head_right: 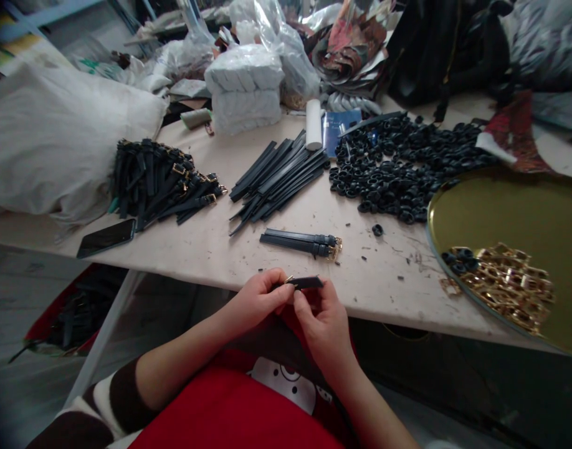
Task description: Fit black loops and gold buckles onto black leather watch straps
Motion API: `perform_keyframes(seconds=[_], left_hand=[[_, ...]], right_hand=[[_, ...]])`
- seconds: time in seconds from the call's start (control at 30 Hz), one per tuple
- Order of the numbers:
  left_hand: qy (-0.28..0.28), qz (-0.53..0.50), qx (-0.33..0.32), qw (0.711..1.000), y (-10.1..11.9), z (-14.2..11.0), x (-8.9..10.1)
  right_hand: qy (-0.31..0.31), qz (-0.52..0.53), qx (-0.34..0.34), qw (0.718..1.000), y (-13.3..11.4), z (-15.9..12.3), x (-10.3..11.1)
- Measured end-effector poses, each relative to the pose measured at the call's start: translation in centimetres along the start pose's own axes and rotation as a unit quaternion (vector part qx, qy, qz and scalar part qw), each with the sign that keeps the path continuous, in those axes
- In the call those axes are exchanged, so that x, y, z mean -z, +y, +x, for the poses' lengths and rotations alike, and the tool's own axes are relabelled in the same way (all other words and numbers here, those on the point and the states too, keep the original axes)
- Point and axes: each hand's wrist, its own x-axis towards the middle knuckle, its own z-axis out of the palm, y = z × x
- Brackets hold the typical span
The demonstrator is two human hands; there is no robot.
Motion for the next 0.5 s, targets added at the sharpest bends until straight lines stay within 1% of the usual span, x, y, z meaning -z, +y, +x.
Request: perform_keyframes(seconds=[0.03,0.07,0.1,0.2,0.23,0.27,0.33,0.37,0.4,0.43,0.5], left_hand=[[0.016,0.028,-0.006,0.999,0.1,-0.2,0.0],[0.030,0.053,-0.013,0.998,0.1,-0.4,-0.1],[0.038,0.075,-0.020,0.996,0.2,-0.7,-0.1],[0.034,0.126,-0.038,0.991,0.3,-1.5,-0.1],[0.034,0.141,-0.043,0.988,0.3,-1.7,-0.1],[0.042,0.156,-0.048,0.986,0.3,-2.0,-0.1],[0.069,0.181,-0.062,0.979,0.3,-2.4,-0.3],[0.080,0.193,-0.069,0.975,0.4,-2.6,-0.5],[0.084,0.205,-0.074,0.972,0.5,-2.9,-0.7],[0.080,0.217,-0.077,0.970,0.6,-3.1,-0.8],[0.058,0.241,-0.077,0.966,1.1,-3.6,-1.0]], right_hand=[[0.008,-0.043,0.022,0.999,0.1,0.1,0.2],[0.008,-0.064,0.033,0.997,0.0,0.1,0.3],[-0.002,-0.065,0.030,0.997,-0.1,0.2,0.5],[-0.076,0.007,-0.032,0.997,-0.8,0.2,0.7],[-0.088,0.017,-0.042,0.995,-1.1,0.0,0.7],[-0.082,0.005,-0.031,0.996,-1.3,-0.3,0.7],[-0.038,-0.076,0.043,0.995,-1.5,-0.8,0.6],[-0.018,-0.121,0.083,0.989,-1.6,-1.1,0.7],[-0.010,-0.151,0.107,0.983,-1.6,-1.3,0.7],[-0.015,-0.156,0.111,0.981,-1.6,-1.3,0.9],[-0.048,-0.100,0.068,0.991,-1.8,-1.2,1.2]])
